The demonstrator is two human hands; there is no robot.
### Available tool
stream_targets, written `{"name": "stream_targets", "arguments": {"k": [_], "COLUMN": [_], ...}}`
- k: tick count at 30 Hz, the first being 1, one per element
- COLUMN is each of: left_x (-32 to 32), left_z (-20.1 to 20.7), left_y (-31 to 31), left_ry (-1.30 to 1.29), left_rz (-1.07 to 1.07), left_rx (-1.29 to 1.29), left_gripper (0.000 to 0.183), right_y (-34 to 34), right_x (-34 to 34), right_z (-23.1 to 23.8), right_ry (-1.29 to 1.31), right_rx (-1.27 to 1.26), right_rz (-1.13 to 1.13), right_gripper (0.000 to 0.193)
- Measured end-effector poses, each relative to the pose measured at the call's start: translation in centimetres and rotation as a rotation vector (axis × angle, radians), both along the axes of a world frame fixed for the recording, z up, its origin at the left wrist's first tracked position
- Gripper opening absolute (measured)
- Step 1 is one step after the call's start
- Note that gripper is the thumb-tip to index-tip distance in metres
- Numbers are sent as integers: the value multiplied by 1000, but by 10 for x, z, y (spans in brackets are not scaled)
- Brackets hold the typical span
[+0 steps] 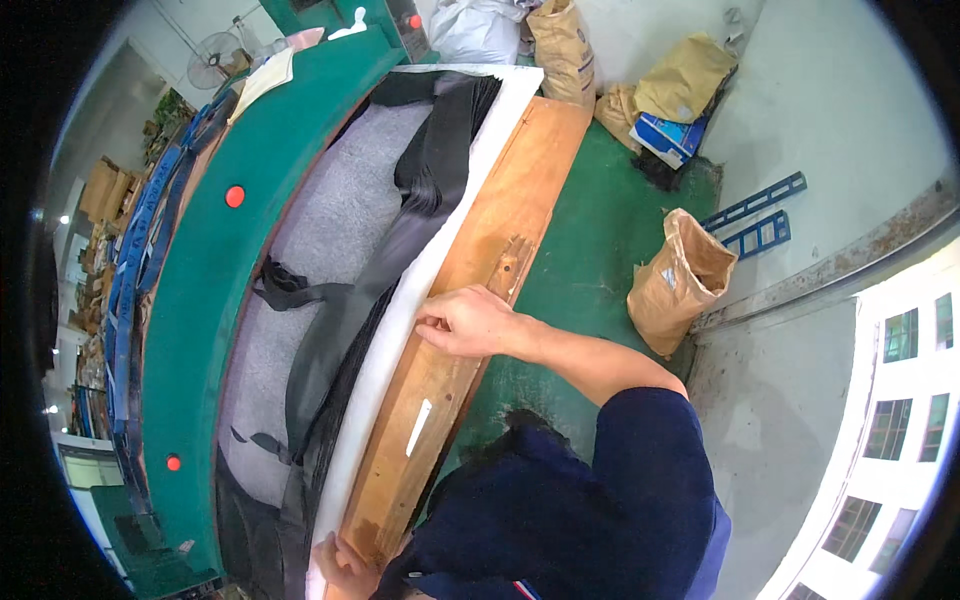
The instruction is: Use a hydraulic press and metal dies to cut shapes out of foam or fabric padding material.
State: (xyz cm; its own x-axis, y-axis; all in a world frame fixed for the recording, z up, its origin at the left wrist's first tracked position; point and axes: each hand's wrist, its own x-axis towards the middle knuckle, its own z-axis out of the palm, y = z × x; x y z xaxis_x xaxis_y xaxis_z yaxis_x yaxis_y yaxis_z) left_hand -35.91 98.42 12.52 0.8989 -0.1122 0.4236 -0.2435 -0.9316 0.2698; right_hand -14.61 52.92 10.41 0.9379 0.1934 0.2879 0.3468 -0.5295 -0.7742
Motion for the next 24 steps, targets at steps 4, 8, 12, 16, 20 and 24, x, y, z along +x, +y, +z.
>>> {"name": "stream_targets", "arguments": {"k": [4,8,12,16,20,24], "left_x": [-37,-17,-21,-10,-6,-13], "left_z": [-30,-33,-28,-25,-33,-40], "left_y": [-14,-24,-26,-35,-35,-29], "left_ry": [350,58,91,37,7,-106], "left_rz": [291,130,225,224,266,299], "left_rx": [-423,-113,-160,-131,-29,-80], "left_gripper": [30,11,12,9,9,11], "right_y": [-3,-11,0,10,4,7], "right_x": [1,-1,6,1,-1,2], "right_z": [-3,-2,0,-15,-29,-37], "right_ry": [28,24,-53,-19,-56,-61], "right_rx": [149,136,118,52,10,-58], "right_rz": [-18,-23,-22,-115,-101,-8], "right_gripper": [22,20,18,18,13,13]}}
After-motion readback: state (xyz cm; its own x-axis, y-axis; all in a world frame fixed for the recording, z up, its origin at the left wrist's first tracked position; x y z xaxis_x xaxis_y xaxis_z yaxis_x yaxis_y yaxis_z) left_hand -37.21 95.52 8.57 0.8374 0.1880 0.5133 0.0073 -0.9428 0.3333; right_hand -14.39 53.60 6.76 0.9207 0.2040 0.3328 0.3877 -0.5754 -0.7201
